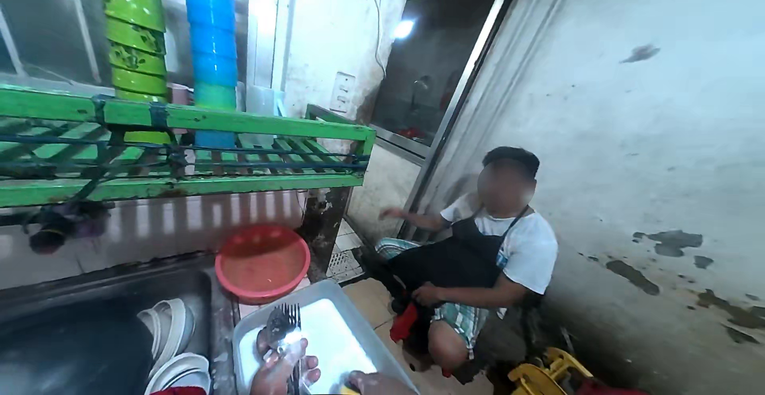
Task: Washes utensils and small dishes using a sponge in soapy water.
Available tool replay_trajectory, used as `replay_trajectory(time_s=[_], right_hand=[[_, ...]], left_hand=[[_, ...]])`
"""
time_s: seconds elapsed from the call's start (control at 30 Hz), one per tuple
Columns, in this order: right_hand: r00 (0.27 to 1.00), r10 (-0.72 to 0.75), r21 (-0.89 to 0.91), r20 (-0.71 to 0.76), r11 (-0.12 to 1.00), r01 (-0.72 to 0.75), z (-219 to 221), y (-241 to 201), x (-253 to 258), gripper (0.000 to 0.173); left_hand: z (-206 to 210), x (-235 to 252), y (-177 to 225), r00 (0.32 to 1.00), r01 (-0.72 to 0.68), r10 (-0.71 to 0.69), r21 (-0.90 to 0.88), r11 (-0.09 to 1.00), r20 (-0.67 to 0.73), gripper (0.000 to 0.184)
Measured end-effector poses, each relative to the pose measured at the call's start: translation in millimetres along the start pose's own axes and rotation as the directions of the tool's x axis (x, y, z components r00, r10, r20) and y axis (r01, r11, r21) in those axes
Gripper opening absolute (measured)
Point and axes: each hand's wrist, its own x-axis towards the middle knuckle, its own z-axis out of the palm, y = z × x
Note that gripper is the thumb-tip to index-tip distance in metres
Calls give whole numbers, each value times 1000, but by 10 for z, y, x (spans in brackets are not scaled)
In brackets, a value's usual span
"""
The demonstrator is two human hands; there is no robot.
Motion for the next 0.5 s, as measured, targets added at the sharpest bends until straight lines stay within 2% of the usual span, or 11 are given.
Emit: replay_trajectory(time_s=[0.07,0.13,0.23,0.33,0.43,0.5], right_hand=[[988,-48,-2,-146,999,49,84,-9,110,54],[975,-66,-74,-213,996,51,176,-42,214,52],[974,-15,-135,-225,991,-16,311,-72,306,64],[979,38,-119,-201,991,-63,339,-63,370,78],[970,83,38,-228,996,-76,280,-10,369,68],[944,134,287,-303,957,-43,211,16,293,66]], left_hand=[[-4,-8,1,999,42,-42,14,999,14,13],[2,-8,14,996,82,-83,28,996,14,13],[-21,18,-9,996,89,-91,84,992,15,15],[-31,30,-31,990,144,-142,102,984,-23,18],[-19,26,-41,983,185,-185,126,975,-10,14],[-35,27,-40,984,179,-181,185,966,-9,16]])
